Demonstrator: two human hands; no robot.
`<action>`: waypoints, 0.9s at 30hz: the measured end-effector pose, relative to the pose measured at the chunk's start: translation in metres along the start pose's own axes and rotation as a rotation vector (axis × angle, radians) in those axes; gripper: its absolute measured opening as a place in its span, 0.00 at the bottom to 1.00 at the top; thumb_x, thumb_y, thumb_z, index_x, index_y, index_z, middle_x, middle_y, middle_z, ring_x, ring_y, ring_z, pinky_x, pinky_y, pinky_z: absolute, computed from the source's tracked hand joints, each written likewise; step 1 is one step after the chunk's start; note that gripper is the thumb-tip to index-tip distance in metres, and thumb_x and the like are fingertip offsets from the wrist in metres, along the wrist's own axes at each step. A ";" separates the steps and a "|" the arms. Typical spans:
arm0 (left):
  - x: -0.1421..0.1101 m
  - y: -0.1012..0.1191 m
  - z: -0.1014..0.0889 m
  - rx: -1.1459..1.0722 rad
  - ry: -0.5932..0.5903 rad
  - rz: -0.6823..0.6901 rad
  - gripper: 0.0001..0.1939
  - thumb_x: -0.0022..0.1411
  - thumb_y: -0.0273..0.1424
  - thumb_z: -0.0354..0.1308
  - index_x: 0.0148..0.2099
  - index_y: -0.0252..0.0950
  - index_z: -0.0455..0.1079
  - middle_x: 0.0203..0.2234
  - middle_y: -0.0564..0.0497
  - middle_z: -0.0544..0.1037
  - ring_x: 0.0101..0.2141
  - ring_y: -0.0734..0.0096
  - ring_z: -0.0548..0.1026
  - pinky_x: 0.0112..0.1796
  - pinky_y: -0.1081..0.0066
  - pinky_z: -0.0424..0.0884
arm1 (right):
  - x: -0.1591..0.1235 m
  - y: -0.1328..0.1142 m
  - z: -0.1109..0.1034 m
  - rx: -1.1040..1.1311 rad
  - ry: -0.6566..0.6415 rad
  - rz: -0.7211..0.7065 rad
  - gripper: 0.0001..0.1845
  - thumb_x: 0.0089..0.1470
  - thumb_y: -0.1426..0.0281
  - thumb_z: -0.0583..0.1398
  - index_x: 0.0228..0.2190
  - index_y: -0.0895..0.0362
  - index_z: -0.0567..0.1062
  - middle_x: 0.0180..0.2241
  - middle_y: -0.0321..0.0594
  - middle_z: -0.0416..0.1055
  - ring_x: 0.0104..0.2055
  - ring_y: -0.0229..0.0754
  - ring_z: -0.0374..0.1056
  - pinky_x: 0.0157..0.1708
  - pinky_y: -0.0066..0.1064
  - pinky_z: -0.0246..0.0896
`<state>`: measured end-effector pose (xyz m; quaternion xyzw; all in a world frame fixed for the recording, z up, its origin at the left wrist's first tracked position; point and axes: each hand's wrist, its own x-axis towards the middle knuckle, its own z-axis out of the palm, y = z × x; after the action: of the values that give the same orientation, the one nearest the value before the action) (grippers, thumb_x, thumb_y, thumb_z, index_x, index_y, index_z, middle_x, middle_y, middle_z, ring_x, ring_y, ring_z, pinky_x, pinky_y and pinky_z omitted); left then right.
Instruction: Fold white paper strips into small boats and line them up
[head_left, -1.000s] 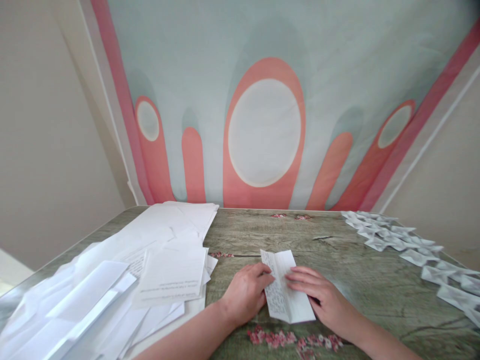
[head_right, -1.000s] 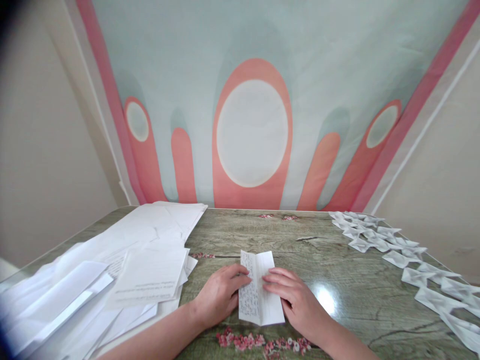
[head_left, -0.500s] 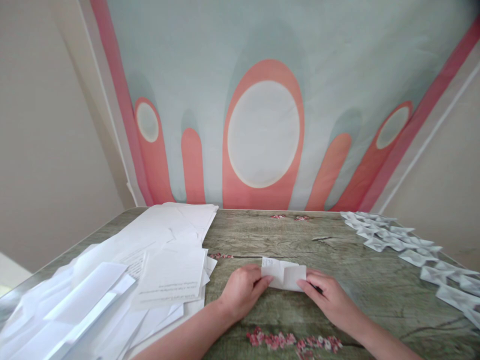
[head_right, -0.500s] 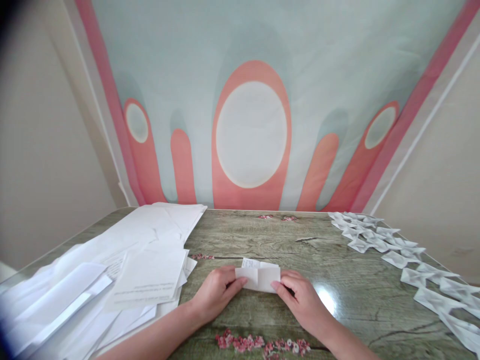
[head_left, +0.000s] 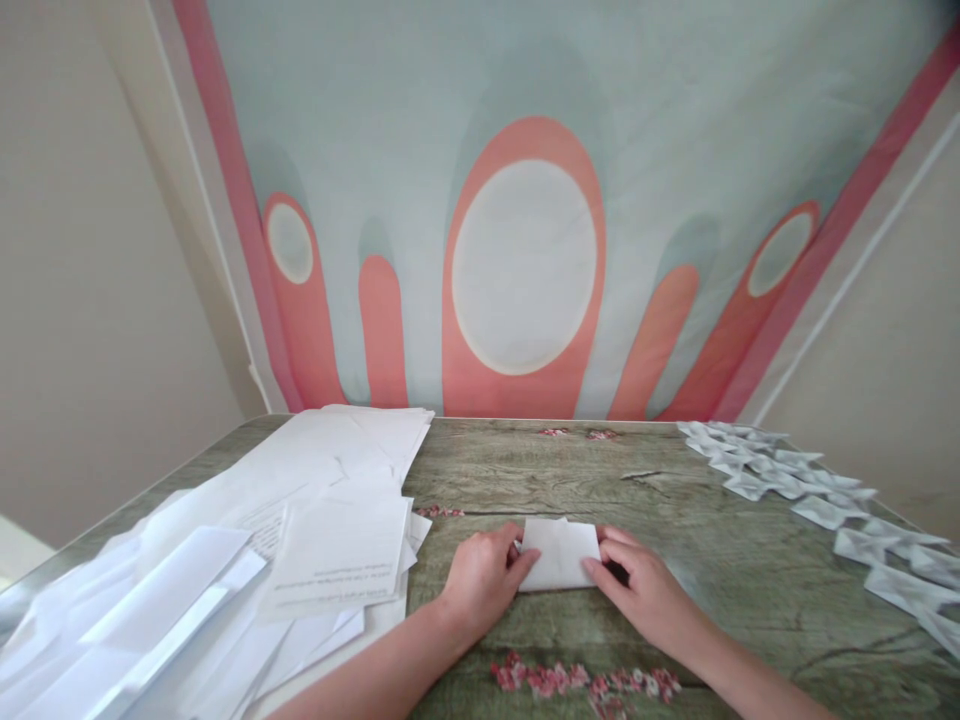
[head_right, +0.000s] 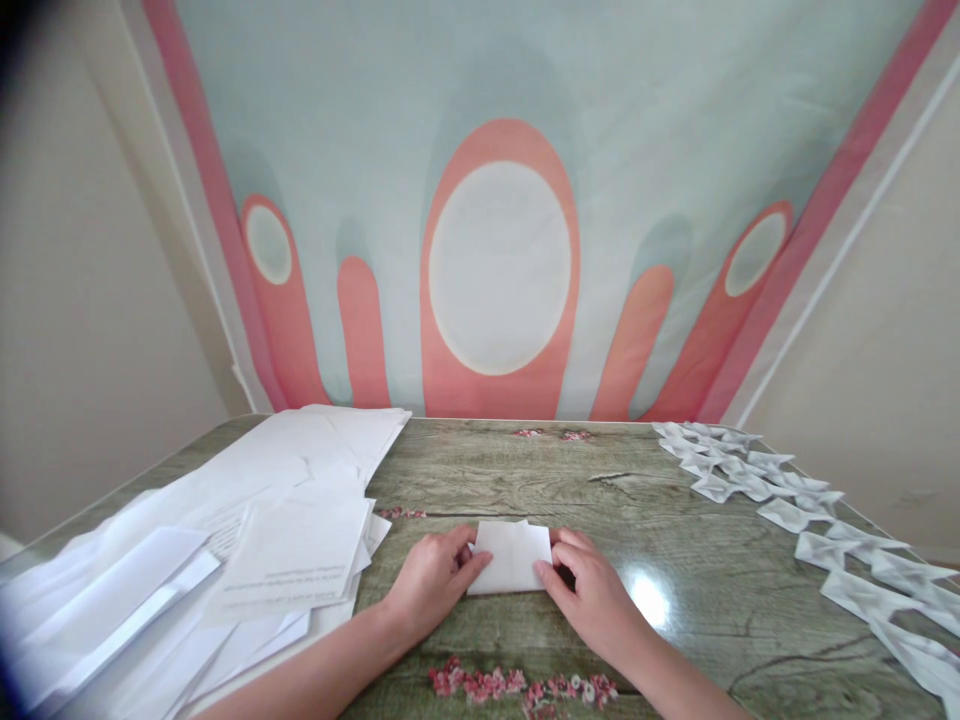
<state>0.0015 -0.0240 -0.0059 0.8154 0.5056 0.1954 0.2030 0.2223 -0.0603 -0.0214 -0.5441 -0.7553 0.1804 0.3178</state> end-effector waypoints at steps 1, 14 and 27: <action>-0.001 0.000 0.000 -0.008 0.001 -0.002 0.08 0.60 0.36 0.52 0.40 0.38 0.66 0.22 0.56 0.73 0.24 0.71 0.71 0.26 0.76 0.60 | 0.001 0.000 0.000 -0.006 -0.009 -0.007 0.15 0.57 0.65 0.51 0.20 0.55 0.61 0.28 0.37 0.64 0.33 0.41 0.62 0.34 0.31 0.56; -0.027 0.032 -0.011 0.368 -0.057 0.563 0.20 0.67 0.34 0.41 0.59 0.38 0.55 0.59 0.49 0.56 0.60 0.64 0.48 0.58 0.60 0.45 | 0.000 -0.007 -0.005 -0.028 -0.035 -0.020 0.16 0.59 0.65 0.49 0.21 0.55 0.61 0.25 0.36 0.62 0.31 0.40 0.60 0.33 0.31 0.55; -0.030 0.014 0.004 0.433 -0.169 0.562 0.38 0.62 0.53 0.33 0.65 0.32 0.38 0.62 0.45 0.47 0.61 0.58 0.43 0.58 0.56 0.43 | 0.030 0.000 -0.008 -0.084 -0.207 0.034 0.16 0.56 0.64 0.51 0.19 0.56 0.61 0.21 0.33 0.62 0.25 0.37 0.59 0.27 0.28 0.51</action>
<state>0.0021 -0.0572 -0.0052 0.9599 0.2730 0.0640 0.0053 0.2219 -0.0331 -0.0070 -0.5481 -0.7816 0.2094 0.2118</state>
